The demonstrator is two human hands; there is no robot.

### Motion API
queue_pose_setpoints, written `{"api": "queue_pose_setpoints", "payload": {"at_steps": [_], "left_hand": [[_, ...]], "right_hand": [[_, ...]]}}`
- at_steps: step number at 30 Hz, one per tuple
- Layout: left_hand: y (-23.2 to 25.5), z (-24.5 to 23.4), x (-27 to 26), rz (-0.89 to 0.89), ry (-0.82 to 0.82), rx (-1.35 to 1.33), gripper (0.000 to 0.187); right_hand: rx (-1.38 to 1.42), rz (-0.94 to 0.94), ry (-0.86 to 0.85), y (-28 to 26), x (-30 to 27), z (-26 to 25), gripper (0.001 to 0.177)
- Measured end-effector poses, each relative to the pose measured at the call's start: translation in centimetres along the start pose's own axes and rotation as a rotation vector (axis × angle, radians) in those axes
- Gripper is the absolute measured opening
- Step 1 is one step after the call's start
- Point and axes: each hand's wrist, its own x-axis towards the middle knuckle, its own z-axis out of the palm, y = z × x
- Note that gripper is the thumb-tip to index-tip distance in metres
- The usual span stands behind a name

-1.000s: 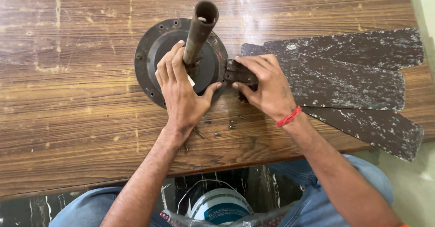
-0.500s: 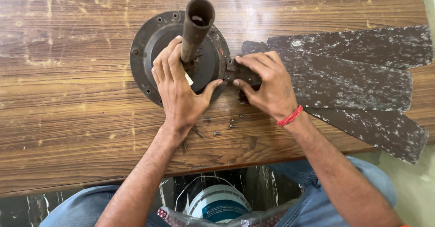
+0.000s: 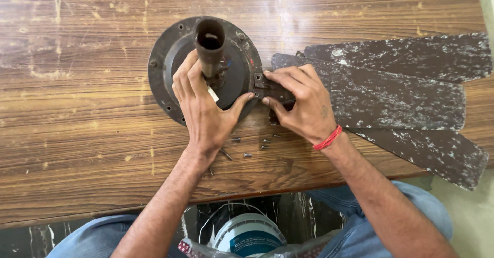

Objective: The person uses a screwdriver to remove screws from the fan blade brackets and detaches the blades from the fan motor housing. The person then reattaches one blade and begins to secure it with screws.

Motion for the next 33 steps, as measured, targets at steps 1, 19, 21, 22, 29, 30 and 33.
{"api": "queue_pose_setpoints", "payload": {"at_steps": [1, 19, 21, 22, 29, 30, 33], "left_hand": [[0.1, 0.0, 0.0, -0.009, -0.001, -0.003, 0.107], [0.6, -0.2, 0.0, -0.046, -0.040, 0.023, 0.105], [0.6, -0.1, 0.0, -0.044, -0.037, 0.017, 0.105], [0.5, -0.1, 0.0, -0.041, -0.036, 0.014, 0.106], [0.4, 0.1, -0.1, -0.038, -0.035, 0.027, 0.108], [0.4, 0.1, -0.1, -0.042, -0.039, 0.027, 0.108], [0.3, 0.2, -0.1, -0.042, -0.048, 0.030, 0.108]], "right_hand": [[-0.007, -0.008, 0.003, 0.0, 0.0, 0.0, 0.052], [-0.021, -0.007, 0.005, -0.8, 0.2, -0.1, 0.052], [-0.016, -0.004, 0.001, -0.8, 0.2, -0.1, 0.051], [-0.014, -0.003, 0.000, -0.8, 0.2, 0.0, 0.051], [-0.011, -0.018, 0.001, -0.5, 0.1, 0.1, 0.051], [-0.013, -0.022, 0.000, -0.4, 0.1, 0.1, 0.050], [-0.019, -0.015, -0.007, -0.4, 0.0, 0.3, 0.051]]}}
